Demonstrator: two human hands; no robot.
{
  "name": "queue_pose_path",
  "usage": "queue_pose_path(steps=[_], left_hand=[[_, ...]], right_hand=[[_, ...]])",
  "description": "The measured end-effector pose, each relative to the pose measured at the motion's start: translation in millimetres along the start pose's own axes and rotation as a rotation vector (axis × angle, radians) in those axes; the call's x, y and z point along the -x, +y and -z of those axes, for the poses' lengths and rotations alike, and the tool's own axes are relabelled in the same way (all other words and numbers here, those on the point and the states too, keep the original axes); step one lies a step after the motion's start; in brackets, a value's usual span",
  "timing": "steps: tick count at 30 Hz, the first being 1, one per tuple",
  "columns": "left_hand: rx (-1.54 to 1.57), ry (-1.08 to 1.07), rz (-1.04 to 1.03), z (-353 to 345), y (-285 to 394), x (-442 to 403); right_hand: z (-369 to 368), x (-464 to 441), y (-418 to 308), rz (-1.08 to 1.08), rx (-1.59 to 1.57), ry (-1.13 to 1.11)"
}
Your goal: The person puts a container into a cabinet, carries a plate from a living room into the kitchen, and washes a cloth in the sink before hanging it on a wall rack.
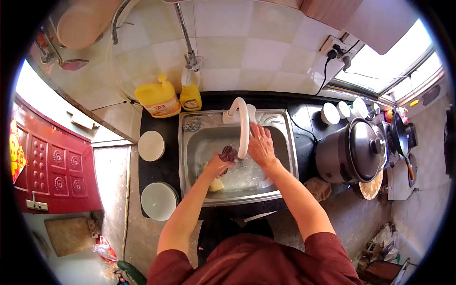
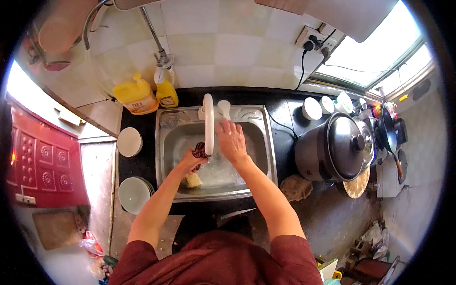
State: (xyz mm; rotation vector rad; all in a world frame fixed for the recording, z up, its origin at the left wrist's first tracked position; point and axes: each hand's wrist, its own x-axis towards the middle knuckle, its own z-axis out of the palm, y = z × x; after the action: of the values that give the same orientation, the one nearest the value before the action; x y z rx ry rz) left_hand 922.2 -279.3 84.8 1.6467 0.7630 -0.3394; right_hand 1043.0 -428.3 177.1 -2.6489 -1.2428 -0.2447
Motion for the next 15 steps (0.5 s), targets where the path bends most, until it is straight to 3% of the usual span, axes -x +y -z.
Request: queue_pose_path(steps=[1, 5, 7, 9, 11, 12, 13, 14, 15], left_hand=[[-0.05, 0.037, -0.032, -3, -18, -12], [-0.03, 0.115, -0.169, -13, -28, -8], [0.082, 0.162, -0.137, -18, -20, -3], [0.16, 0.17, -0.043, -21, -1, 15], [0.239, 0.213, -0.245, -46, -13, 8], [0.278, 0.226, -0.35, -60, -18, 7], [0.088, 0.224, -0.401, -65, -8, 27], [0.205, 0.066, -0.437, -59, 11, 55], [0.318, -0.097, -0.465, -54, 22, 72]], right_hand=[[-7, -2, 8, 0.049, 0.005, 0.176], [-41, 33, 17, -0.026, -0.143, -0.108], [-40, 51, 9, -0.029, -0.256, -0.168], [-54, 65, -7, -0.315, -0.843, -0.324], [-18, 72, -34, -0.826, -1.59, -0.591], [-6, 74, -39, -0.828, -1.703, -0.551], [0, 78, -40, -0.829, -1.814, -0.51], [-12, 82, -30, -0.688, -1.899, -0.436], [-3, 83, -23, -0.69, -1.873, -0.474]])
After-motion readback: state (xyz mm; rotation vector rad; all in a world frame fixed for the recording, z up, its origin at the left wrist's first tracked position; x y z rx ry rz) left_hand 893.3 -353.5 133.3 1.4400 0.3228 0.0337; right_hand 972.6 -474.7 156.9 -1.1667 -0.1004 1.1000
